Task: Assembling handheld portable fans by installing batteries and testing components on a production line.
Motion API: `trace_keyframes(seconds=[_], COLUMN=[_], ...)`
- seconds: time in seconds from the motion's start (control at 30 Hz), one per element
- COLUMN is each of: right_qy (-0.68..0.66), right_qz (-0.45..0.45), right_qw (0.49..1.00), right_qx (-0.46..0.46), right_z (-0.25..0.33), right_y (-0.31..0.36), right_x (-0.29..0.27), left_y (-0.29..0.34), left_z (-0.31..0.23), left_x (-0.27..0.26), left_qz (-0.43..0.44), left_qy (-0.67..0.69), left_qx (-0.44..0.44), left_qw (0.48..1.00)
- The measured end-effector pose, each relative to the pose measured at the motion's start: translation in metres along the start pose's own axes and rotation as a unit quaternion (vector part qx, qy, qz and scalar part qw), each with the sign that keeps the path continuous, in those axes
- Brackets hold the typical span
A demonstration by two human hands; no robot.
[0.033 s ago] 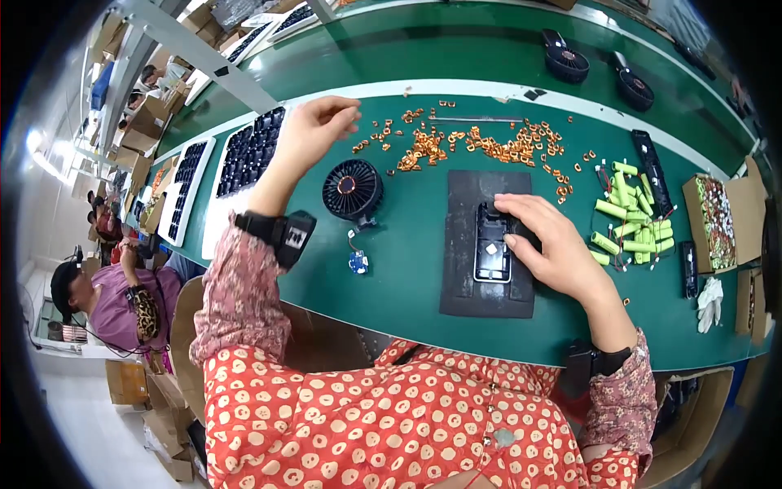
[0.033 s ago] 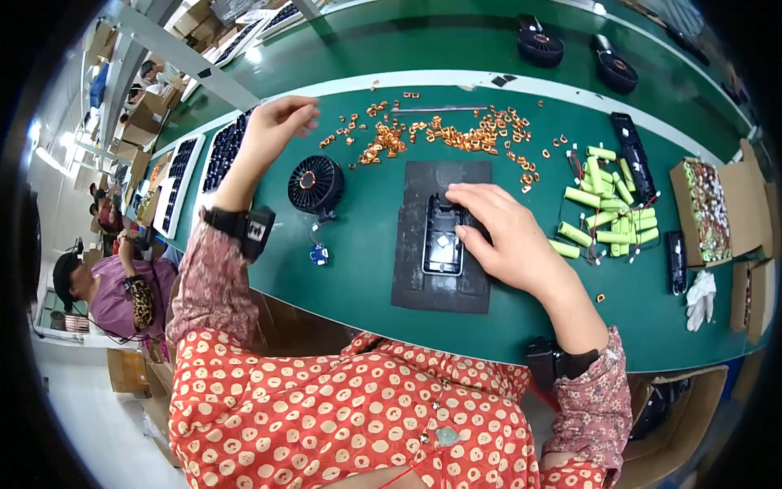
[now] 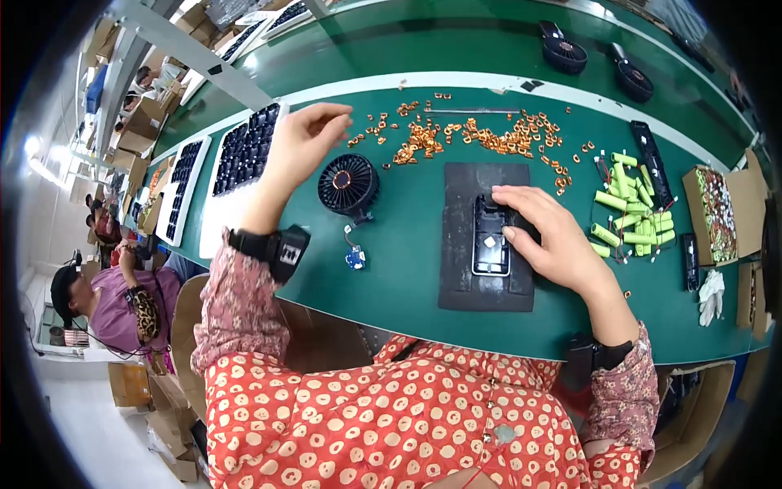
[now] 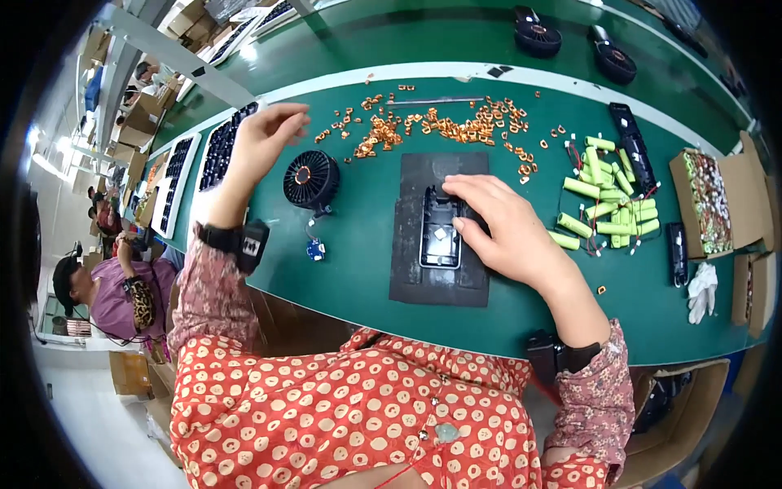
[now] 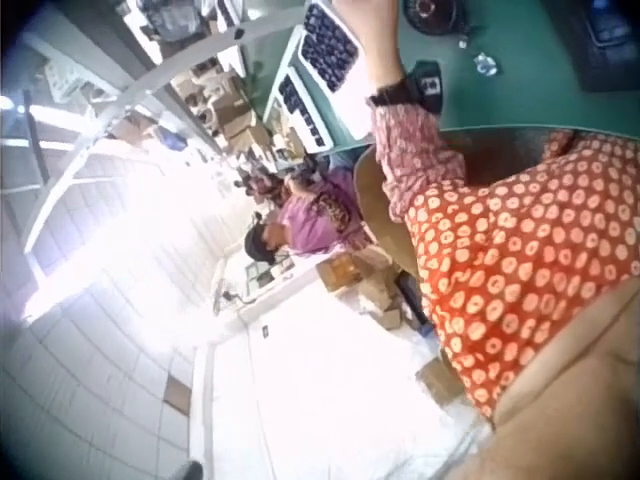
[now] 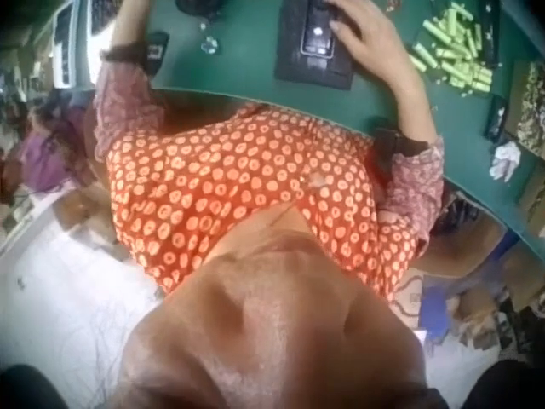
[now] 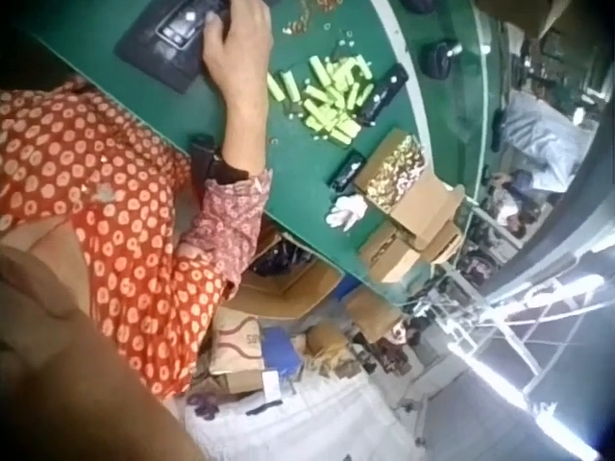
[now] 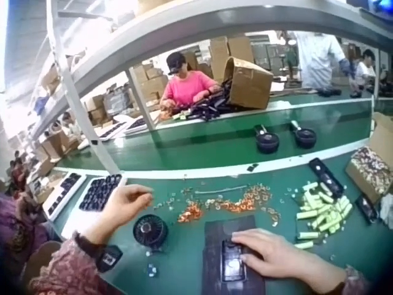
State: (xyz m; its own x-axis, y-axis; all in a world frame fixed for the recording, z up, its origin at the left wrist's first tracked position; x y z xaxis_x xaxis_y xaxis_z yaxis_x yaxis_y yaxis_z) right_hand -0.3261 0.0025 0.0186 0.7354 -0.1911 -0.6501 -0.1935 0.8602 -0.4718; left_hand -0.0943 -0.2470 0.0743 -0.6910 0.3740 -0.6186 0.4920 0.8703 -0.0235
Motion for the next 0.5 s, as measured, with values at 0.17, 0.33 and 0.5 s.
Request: trace_keyframes(seconds=[0.17, 0.33, 0.5], right_qy=[-0.013, -0.020, -0.032], right_qz=[0.004, 0.007, 0.001], right_qw=[1.000, 0.999, 0.998], right_qx=[0.003, 0.024, 0.048], right_z=[-0.006, -0.003, 0.000], right_y=[-0.001, -0.002, -0.004], right_x=[0.004, 0.004, 0.003], left_y=[0.109, 0.122, 0.106], left_z=[-0.011, 0.051, 0.046], left_x=[0.008, 0.021, 0.037], left_qz=[-0.160, -0.198, -0.165], left_qy=[-0.145, -0.203, -0.156], left_qx=[0.101, -0.017, -0.027], left_qw=[0.971, 0.959, 0.974])
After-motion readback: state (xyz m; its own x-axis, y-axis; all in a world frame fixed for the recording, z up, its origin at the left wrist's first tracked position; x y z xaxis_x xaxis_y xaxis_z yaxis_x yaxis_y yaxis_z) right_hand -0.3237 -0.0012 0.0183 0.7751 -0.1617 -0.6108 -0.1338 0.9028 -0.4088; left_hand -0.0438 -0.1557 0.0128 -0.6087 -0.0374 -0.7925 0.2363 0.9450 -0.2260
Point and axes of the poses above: each hand's wrist, its own y-axis away from the middle knuckle, its own x-axis out of the palm, z = x × y, the point moved 5 cm from there along -y, towards the middle knuckle, and after that the axes turned 12 degrees about -x, right-handed, at the moved point
